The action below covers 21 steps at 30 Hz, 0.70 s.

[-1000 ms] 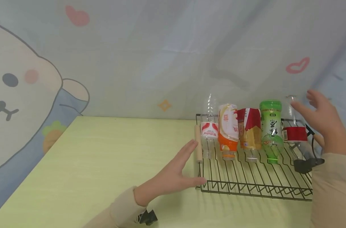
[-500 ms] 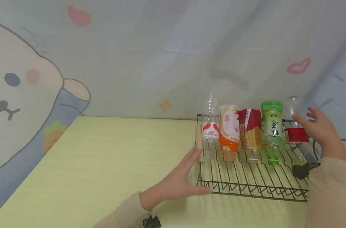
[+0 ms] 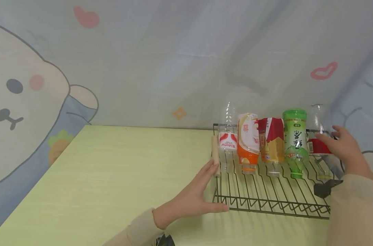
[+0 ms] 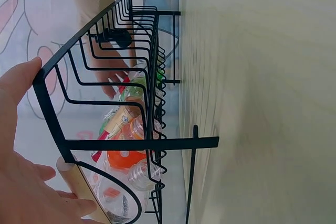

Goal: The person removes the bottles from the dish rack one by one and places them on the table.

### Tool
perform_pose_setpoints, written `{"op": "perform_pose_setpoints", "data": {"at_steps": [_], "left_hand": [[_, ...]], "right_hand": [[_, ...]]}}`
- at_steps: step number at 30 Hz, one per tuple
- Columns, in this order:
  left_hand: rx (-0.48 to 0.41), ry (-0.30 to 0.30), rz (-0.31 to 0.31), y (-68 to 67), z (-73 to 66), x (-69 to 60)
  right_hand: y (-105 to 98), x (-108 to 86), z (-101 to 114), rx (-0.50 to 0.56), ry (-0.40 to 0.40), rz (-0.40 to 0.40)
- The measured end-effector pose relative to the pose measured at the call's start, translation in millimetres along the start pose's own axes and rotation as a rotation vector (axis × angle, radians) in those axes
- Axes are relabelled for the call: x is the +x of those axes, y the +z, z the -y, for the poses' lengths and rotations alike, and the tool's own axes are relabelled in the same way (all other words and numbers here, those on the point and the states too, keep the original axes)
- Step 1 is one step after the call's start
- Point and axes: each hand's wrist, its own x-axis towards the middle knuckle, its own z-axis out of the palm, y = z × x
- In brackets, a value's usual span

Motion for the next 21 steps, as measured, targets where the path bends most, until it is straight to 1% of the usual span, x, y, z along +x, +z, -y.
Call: {"op": "perform_pose_setpoints", "data": {"at_steps": [3, 6, 9, 14, 18, 21], "left_hand": [[0.001, 0.000, 0.000, -0.2, -0.4, -0.7], [-0.001, -0.004, -0.002, -0.1, -0.4, -1.1], [0.000, -0.009, -0.005, 0.2, 0.3, -0.9], [0.009, -0.013, -0.001, 0.6, 1.3, 0.1], [0.018, -0.017, -0.002, 0.6, 2.1, 0.2], [0.026, -0.016, -0.005, 0.3, 2.2, -0.1]], "right_hand": [[0.1, -8.1, 4.5, 0.003, 0.000, 0.006], [0.3, -13.9, 5.3, 0.023, 0.013, 0.030], [2.5, -14.9, 1.5, 0.039, 0.036, 0.046], [6.5, -14.7, -6.3, 0.034, 0.064, 0.035], [8.2, -17.0, -6.2, 0.050, 0.065, 0.039], [9.3, -19.7, -3.0, 0.082, 0.057, 0.048]]}}
